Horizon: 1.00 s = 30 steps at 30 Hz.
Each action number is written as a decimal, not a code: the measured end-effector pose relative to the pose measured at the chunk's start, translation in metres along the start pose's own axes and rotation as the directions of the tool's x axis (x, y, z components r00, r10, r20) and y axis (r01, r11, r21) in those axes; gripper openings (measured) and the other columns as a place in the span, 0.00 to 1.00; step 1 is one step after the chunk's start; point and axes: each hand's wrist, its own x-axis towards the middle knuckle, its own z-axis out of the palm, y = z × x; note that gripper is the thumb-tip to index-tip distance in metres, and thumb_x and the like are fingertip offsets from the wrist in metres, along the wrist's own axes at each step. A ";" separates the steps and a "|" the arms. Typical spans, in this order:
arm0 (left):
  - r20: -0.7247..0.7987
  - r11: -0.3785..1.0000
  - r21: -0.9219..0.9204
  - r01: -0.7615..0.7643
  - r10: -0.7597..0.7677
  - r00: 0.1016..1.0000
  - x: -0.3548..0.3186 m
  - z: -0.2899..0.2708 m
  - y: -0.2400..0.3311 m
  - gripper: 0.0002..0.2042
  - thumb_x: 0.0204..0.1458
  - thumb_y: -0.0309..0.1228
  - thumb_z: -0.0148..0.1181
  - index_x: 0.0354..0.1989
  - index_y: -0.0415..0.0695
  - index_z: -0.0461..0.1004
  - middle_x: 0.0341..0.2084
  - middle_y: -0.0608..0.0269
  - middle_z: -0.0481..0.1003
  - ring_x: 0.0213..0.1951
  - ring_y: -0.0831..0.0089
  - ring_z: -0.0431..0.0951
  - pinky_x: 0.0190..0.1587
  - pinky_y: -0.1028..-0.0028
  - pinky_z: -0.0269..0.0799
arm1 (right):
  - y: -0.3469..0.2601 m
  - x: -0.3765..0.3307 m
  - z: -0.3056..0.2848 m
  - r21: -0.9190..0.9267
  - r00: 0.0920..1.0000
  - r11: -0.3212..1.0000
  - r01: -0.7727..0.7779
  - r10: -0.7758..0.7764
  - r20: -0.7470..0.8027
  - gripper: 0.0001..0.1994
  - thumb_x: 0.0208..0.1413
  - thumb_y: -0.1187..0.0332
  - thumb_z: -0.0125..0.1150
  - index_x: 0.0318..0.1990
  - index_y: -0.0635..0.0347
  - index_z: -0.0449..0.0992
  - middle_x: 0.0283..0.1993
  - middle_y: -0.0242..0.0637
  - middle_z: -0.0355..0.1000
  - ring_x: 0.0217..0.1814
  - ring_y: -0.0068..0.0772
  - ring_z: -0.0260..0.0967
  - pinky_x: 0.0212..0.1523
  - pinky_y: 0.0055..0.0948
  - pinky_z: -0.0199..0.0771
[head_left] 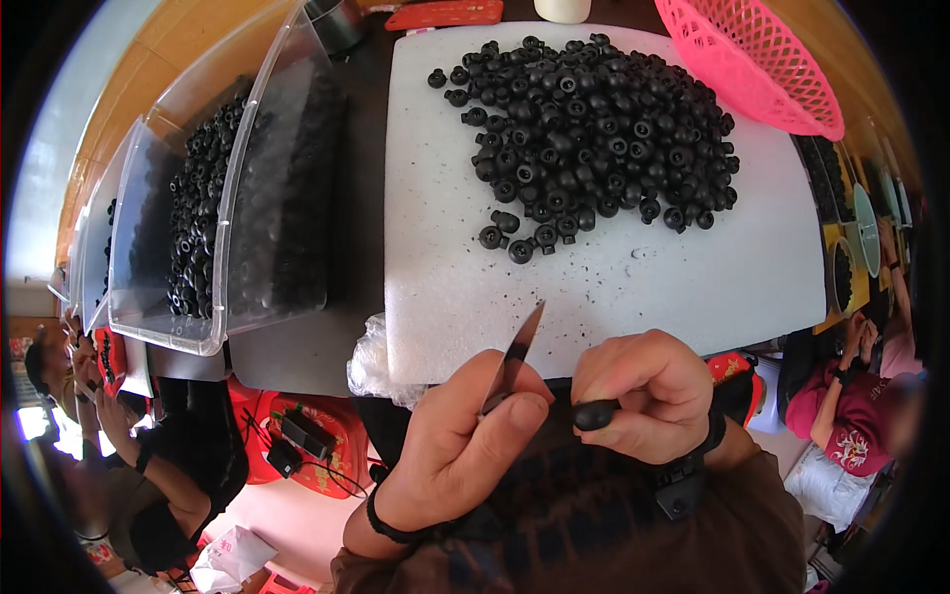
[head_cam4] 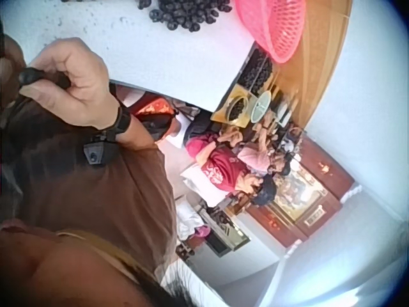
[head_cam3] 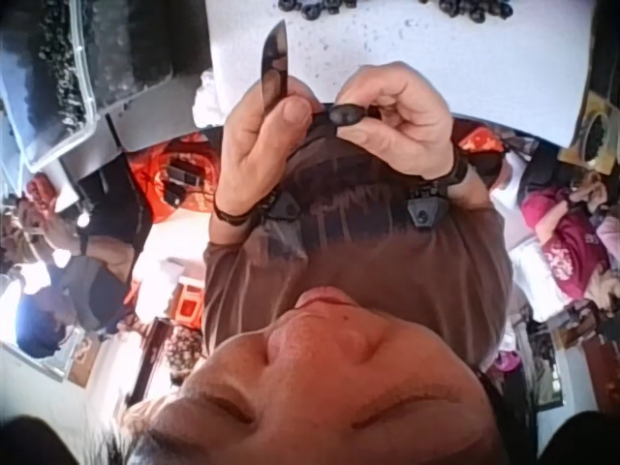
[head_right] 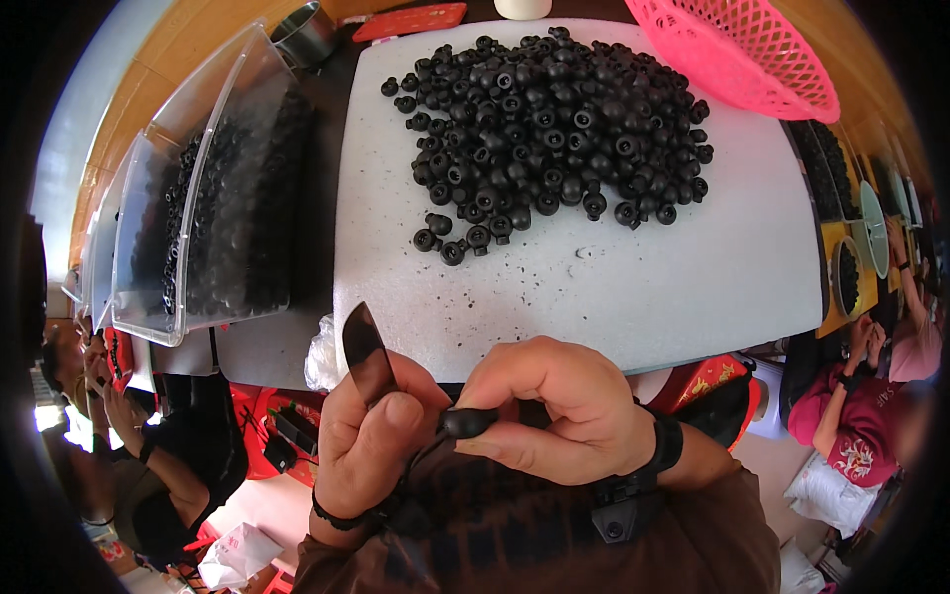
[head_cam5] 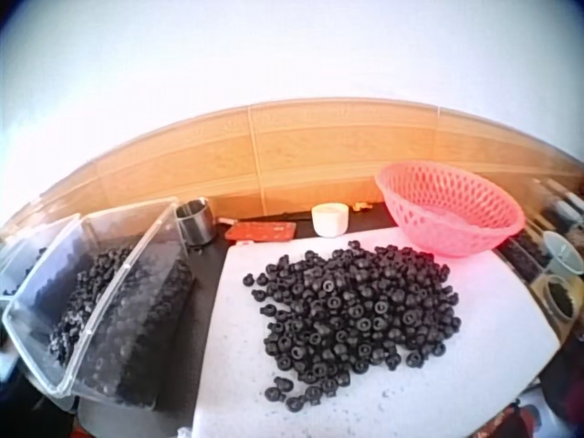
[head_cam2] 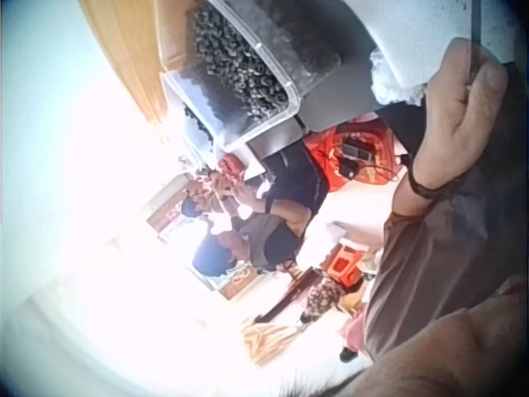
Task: Manually removing pits or cores from black olives using a small knife.
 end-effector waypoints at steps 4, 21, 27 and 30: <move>0.105 0.997 -0.082 -0.015 0.023 0.994 0.002 0.002 0.007 0.07 0.55 0.31 0.50 0.33 0.39 0.66 0.21 0.70 0.66 0.24 0.84 0.61 0.27 0.83 0.58 | -0.001 0.001 0.002 -0.042 0.999 0.999 -0.034 0.035 0.017 0.10 0.49 0.76 0.60 0.37 0.64 0.68 0.30 0.35 0.71 0.24 0.20 0.67 0.23 0.17 0.62; 0.060 0.972 0.189 -0.141 0.132 0.989 -0.003 -0.005 -0.003 0.04 0.50 0.24 0.52 0.33 0.39 0.66 0.21 0.65 0.68 0.20 0.80 0.66 0.24 0.80 0.63 | 0.014 0.001 0.011 -0.027 0.999 1.000 -0.008 0.006 -0.054 0.12 0.48 0.79 0.59 0.40 0.64 0.65 0.33 0.38 0.69 0.28 0.18 0.64 0.27 0.16 0.63; 0.086 0.703 0.599 -0.382 0.418 0.904 -0.002 0.005 -0.006 0.09 0.40 0.22 0.59 0.29 0.39 0.66 0.18 0.59 0.67 0.19 0.62 0.71 0.19 0.69 0.66 | 0.016 0.002 0.008 -0.155 0.993 0.984 0.087 -0.097 -0.060 0.13 0.46 0.79 0.60 0.40 0.64 0.67 0.34 0.40 0.70 0.30 0.24 0.67 0.28 0.18 0.65; 0.073 0.654 0.660 -0.369 0.433 0.899 -0.001 0.007 -0.008 0.09 0.40 0.24 0.60 0.29 0.40 0.66 0.17 0.60 0.66 0.17 0.62 0.70 0.18 0.70 0.64 | 0.012 0.000 0.006 -0.219 0.994 0.971 0.094 -0.104 -0.037 0.13 0.45 0.79 0.61 0.39 0.63 0.68 0.34 0.41 0.70 0.30 0.26 0.68 0.28 0.20 0.66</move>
